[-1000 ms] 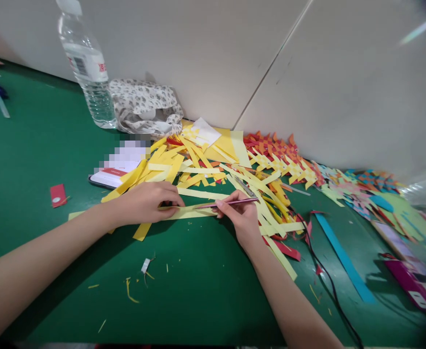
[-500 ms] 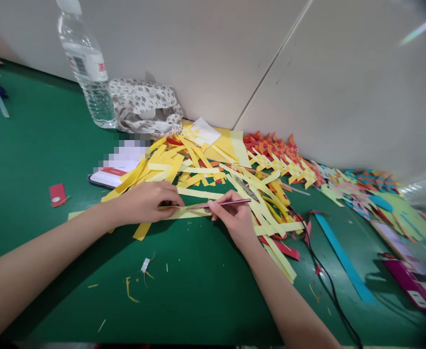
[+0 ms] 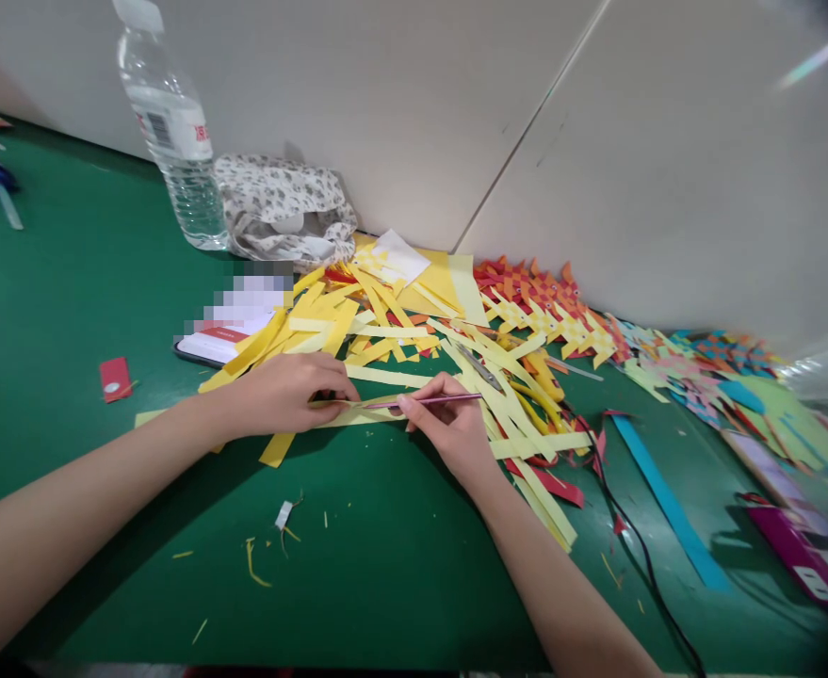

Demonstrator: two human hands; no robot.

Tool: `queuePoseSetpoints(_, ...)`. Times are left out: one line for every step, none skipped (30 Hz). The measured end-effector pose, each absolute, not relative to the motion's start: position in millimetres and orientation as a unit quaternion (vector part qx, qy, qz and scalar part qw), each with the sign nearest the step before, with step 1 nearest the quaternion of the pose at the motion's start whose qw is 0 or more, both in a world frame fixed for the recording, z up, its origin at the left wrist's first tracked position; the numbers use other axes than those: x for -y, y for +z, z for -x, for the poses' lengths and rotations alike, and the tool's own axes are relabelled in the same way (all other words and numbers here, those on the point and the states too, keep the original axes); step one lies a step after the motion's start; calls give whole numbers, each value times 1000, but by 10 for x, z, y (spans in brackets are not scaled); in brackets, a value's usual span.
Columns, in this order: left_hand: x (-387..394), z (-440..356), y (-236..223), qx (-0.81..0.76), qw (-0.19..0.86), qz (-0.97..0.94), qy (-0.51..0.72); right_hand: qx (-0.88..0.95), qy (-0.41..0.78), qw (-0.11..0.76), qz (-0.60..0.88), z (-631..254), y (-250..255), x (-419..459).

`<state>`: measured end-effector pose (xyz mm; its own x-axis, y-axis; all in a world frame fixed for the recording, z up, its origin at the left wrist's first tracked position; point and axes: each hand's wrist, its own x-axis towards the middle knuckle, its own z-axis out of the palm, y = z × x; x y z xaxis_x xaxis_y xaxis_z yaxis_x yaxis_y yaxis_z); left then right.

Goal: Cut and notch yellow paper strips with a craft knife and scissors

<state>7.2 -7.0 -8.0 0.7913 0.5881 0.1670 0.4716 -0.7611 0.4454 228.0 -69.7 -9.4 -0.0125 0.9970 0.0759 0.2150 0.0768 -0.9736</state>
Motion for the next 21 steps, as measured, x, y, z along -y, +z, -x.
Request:
queuePoseSetpoints(68,-70,-84,-286,193,-927,151,568,426,461,532,-2304,-88,694)
queuePoseSetpoints(67,-69,-88,-286,192,-927,151,564,425,462,536,-2332,-80,691)
queuePoseSetpoints(67,-68,-91,-285,192,-927,152,560,423,464,541,-2361,-72,688)
queuePoseSetpoints(67,-68,-93,-284,192,-927,153,553,420,469,546,-2386,-65,686)
queuePoseSetpoints(67,-68,-93,-284,192,-927,154,547,417,475,548,-2406,-60,684)
queuePoseSetpoints(67,-69,-92,-283,192,-927,155,542,415,484,548,-2416,-56,682)
queuePoseSetpoints(68,-70,-90,-283,192,-927,154,540,415,490,544,-2415,-55,682)
queuePoseSetpoints(69,-72,-88,-283,192,-927,153,542,418,491,539,-2404,-57,681)
queuePoseSetpoints(69,-73,-84,-284,192,-927,151,546,421,490,533,-2384,-60,682)
queuePoseSetpoints(70,-75,-81,-285,191,-927,149,552,426,485,528,-2358,-65,683)
queuePoseSetpoints(70,-77,-79,-286,191,-927,148,559,429,478,524,-2329,-70,683)
queuePoseSetpoints(70,-78,-77,-286,191,-927,148,565,430,471,523,-2301,-76,684)
queuePoseSetpoints(70,-78,-76,-286,191,-927,148,570,430,465,523,-2278,-80,685)
queuePoseSetpoints(70,-78,-75,-286,191,-927,149,574,427,461,525,-2261,-83,685)
queuePoseSetpoints(70,-77,-75,-286,192,-927,149,577,425,457,527,-2252,-84,685)
queuePoseSetpoints(70,-76,-75,-287,192,-927,148,578,422,455,530,-2250,-82,685)
queuePoseSetpoints(70,-74,-76,-287,192,-927,148,579,419,454,532,-2256,-77,684)
queuePoseSetpoints(69,-72,-76,-288,191,-927,148,578,418,454,534,-2268,-72,683)
queuePoseSetpoints(69,-71,-77,-288,190,-927,148,576,416,455,536,-2284,-65,683)
queuePoseSetpoints(69,-70,-78,-287,190,-927,148,573,415,456,539,-2301,-60,682)
queuePoseSetpoints(68,-70,-80,-286,190,-928,147,569,414,459,542,-2318,-55,682)
